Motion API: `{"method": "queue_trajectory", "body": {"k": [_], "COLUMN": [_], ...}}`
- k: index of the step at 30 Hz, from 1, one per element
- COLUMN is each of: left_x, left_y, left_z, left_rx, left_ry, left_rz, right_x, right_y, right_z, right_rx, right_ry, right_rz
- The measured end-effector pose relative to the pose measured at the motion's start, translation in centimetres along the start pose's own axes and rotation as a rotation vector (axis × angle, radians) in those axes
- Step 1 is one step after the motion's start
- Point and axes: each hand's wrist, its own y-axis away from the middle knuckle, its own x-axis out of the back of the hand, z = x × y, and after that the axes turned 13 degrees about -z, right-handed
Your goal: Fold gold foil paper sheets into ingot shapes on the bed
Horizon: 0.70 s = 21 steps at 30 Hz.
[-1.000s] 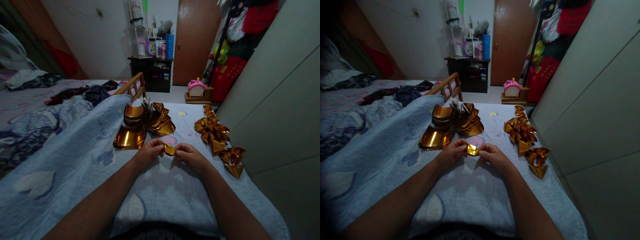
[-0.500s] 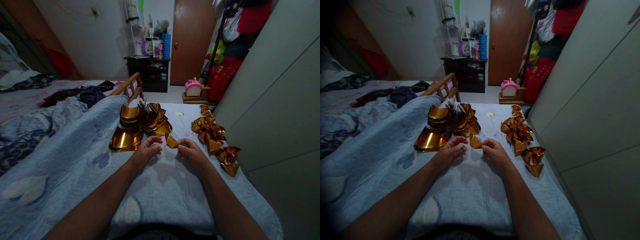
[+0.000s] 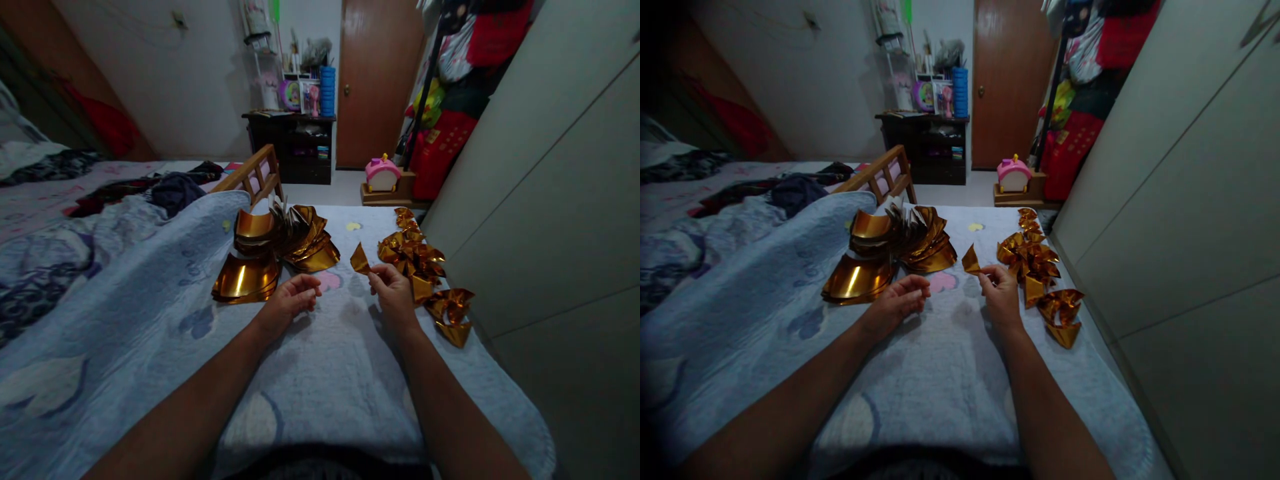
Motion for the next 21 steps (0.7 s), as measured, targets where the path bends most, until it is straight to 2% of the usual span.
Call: {"method": "queue_trajectory", "body": {"k": [3,7,12,17,21], "left_x": [0.1,0.1,0.2,0.3,0.5], "left_y": [0.0,0.1,0.2,0.1,0.1], "left_z": [-0.1,-0.1,0.0,-0.2,-0.4], "left_rx": [-0.004,-0.007,-0.009,-0.005,-0.006], "left_ry": [-0.003,-0.016,-0.023,-0.032,-0.058], "left_rz": [-0.005,-0.005,-0.007,-0.03,-0.035], "right_x": [0.5,1.4,2.7,4.6,6.0], "right_y": [-0.1,-0.3,-0.5,-0.6,-0.7], "right_z": [-0.2,-0.7,-0.8,-1.2,-1.6], "right_rx": [0.042,0.15,0.154,0.259,0.217], "right_ry": [0.126,0.28,0.412,0.599,0.691], "right_rz": [0.053,0.19,0.308,0.551,0.694]}}
